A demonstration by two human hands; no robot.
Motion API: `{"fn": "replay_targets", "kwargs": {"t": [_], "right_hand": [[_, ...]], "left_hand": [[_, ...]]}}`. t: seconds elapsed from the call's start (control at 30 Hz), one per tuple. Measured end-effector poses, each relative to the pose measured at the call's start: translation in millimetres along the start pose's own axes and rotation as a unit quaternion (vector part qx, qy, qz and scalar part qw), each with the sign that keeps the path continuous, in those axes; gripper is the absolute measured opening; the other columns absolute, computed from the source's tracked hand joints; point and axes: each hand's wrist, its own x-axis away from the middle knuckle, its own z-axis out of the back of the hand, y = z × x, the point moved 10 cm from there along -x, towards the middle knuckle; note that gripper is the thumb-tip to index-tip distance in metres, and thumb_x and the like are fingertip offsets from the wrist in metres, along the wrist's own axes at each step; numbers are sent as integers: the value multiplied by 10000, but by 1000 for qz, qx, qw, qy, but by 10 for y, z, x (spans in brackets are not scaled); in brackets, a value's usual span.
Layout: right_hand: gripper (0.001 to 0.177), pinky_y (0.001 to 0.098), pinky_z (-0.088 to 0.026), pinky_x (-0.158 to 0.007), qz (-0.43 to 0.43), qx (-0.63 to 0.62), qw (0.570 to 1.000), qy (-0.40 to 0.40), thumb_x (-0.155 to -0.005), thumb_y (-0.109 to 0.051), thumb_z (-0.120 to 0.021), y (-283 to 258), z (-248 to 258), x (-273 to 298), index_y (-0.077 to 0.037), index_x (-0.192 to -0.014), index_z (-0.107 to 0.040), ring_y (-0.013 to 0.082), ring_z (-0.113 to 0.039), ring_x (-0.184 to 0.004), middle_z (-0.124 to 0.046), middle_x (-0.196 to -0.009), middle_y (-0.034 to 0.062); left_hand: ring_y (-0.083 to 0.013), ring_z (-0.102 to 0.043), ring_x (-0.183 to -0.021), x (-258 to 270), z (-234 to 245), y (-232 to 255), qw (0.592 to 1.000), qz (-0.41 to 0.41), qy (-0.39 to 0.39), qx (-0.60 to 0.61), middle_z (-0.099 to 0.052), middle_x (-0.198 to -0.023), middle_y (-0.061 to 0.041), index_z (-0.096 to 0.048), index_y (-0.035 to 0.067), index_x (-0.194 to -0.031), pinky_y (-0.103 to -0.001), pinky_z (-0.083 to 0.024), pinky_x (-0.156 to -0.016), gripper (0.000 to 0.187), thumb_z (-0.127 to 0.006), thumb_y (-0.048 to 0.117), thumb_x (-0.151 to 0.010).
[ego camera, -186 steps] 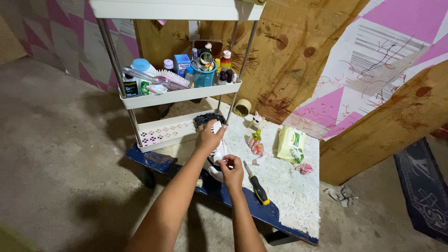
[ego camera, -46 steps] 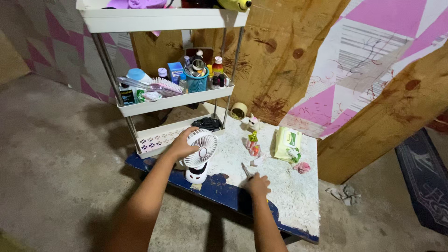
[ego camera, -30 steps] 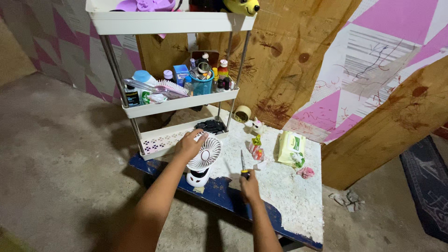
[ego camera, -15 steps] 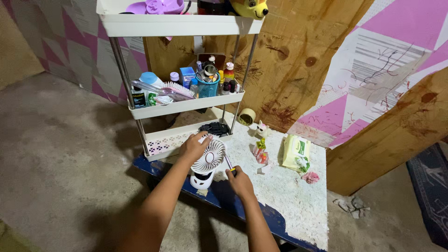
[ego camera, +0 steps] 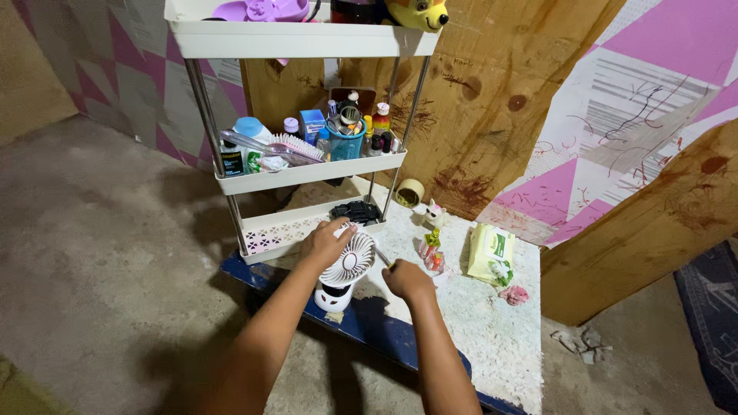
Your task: The person uses a screwdriver to unscrew the front grille of a small white fan. They remove the grille, inspect the fan blades, and then reattach the grille, securing it with the screwdriver. The task involves disassembling and reassembling the fan's front cover.
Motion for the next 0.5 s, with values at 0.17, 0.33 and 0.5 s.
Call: {"fn": "replay_targets", "kwargs": {"t": [0.17,0.33,0.5], "right_hand": [[440,472,-547,-925,9,62,998,12,-926,-443,-570,-229,171,56,-92,-1110,-762,367,-714,-1062,-736,-1133,198],[523,489,-561,-836,10,25,997,73,-882,-603,-643,-263,253,344,-117,-1050,-738,353,-726,-969,-756,-1008,168],[470,491,-561,-767,46,-13,989,138,-854,-575,-691,-199,216,329,-118,-957,-735,361,-729,-867,-760,-881,166]], "left_hand": [[-366,-613,-1230,-33,-8,-51,1000,-12,9,1,-645,-1337,-156,-673,280,-1320,-463,-497,-1016,555,-549,646,-922],[-369,-639,-1209,-130,-62,-149,1000,-7,4,16,-681,-1305,-145,-694,300,-1297,-465,-508,-1020,507,-509,623,-952],[-365,-630,-1211,-178,-98,-222,999,24,-28,23,-666,-1316,-133,-673,313,-1310,-476,-503,-1012,513,-473,632,-962]]}}
